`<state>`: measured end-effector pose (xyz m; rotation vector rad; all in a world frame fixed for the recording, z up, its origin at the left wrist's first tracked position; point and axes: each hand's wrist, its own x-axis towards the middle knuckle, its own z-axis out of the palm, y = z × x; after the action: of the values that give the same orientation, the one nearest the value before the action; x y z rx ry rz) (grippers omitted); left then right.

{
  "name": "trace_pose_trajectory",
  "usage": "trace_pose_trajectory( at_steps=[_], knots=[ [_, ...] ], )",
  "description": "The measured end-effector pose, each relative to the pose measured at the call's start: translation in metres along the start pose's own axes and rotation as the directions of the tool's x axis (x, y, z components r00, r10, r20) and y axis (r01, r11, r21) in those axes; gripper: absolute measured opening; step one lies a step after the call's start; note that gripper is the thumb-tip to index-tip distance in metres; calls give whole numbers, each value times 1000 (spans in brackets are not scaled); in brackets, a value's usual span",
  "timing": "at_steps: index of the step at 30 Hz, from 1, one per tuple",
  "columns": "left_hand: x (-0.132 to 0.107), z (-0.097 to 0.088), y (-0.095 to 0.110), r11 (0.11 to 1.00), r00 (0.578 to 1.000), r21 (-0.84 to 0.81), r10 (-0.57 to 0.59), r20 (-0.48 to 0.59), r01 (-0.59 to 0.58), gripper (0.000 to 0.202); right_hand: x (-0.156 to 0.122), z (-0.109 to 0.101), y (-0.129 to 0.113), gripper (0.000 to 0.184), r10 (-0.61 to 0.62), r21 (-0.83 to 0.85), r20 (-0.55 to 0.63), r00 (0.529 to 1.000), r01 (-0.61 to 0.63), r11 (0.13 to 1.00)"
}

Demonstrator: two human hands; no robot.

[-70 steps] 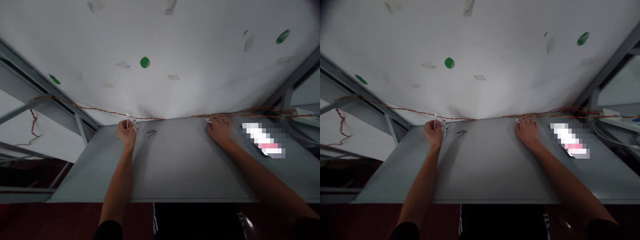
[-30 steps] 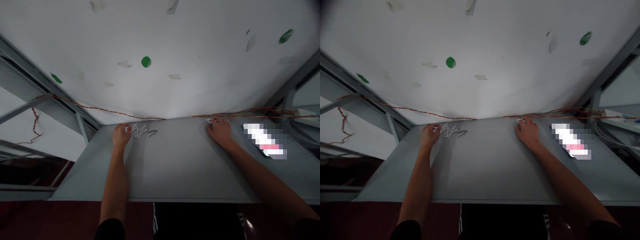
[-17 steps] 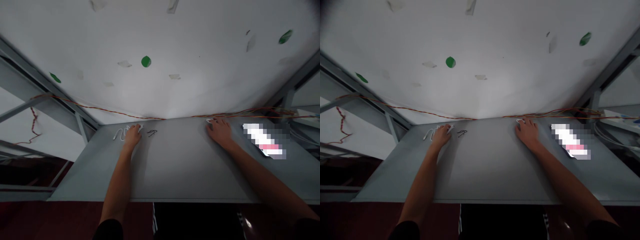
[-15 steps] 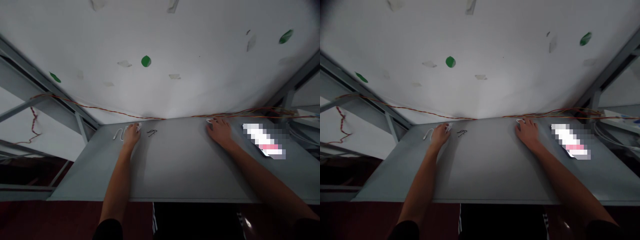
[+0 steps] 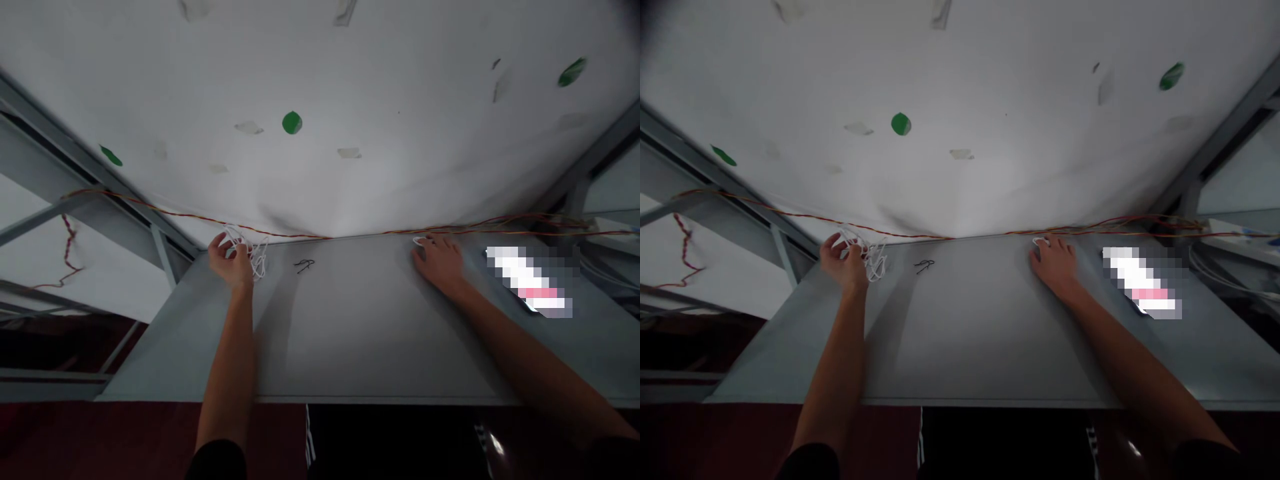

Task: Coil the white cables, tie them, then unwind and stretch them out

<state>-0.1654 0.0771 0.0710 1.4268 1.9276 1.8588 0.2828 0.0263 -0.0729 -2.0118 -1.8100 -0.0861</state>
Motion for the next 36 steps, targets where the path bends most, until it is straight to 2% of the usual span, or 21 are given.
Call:
trace_pose_trajectory(
  at_steps=[3, 6, 9, 11, 13, 16, 18, 20, 23, 26, 29, 32, 34, 36],
  knots=[
    [3, -2, -1, 997, 989, 78, 3, 151, -15, 51, 0, 0, 0, 40, 5, 7, 8, 1000, -5, 1000],
    [5, -6, 1, 968, 958, 237, 7, 286, -78, 54, 1, -2, 0, 40, 13, 16, 24, 1000, -13, 1000],
    [7, -11, 7, 878, 911, 407, 75, 405, -253, 55, 1, -4, 0, 40, 11, 25, 38, 999, -12, 1000],
    [8, -13, 11, 810, 896, 464, 159, 414, -358, 47, 1, -5, -1, 41, 9, 29, 29, 1000, -10, 1000],
    [9, -13, 13, 839, 911, 415, 206, 357, -353, 37, 1, -5, -2, 41, 5, 28, 18, 1000, -5, 1000],
    [10, -8, 15, 976, 956, 142, 125, 266, -167, 29, 0, -5, -3, 41, -1, 13, 1, 1000, 1, 1000],
    [9, -5, 16, 997, 966, -39, 70, 249, -62, 25, 0, -3, -2, 40, -13, 8, -19, 1000, 13, 1000],
    [8, -4, 19, 990, 962, -140, 57, 266, -20, 26, 0, -3, -3, 39, -38, 17, -41, 998, 39, 999],
    [6, -5, 20, 985, 939, -172, 76, 335, -19, 27, 0, -5, -7, 37, -90, 51, -74, 993, 94, 994],
    [2, -5, 19, 992, 921, -108, 96, 378, -59, 26, -2, -11, -24, 36, -134, 148, -126, 983, 152, 977],
    [-4, -2, 19, 992, 909, -1, 118, 400, -128, 27, -12, -19, -53, 34, -199, 338, -140, 970, 236, 911],
    [-13, 1, 23, 981, 879, 72, 129, 459, -182, 30, -25, -28, -86, 29, -259, 552, -70, 963, 254, 794],
    [-20, 4, 29, 974, 848, 108, 114, 517, -197, 30, -31, -33, -108, 24, -292, 696, 14, 956, 201, 690],
    [-29, 9, 35, 946, 812, 154, 154, 563, -286, 27, -32, -36, -130, 25, -320, 843, 137, 937, 59, 535]
  ],
)
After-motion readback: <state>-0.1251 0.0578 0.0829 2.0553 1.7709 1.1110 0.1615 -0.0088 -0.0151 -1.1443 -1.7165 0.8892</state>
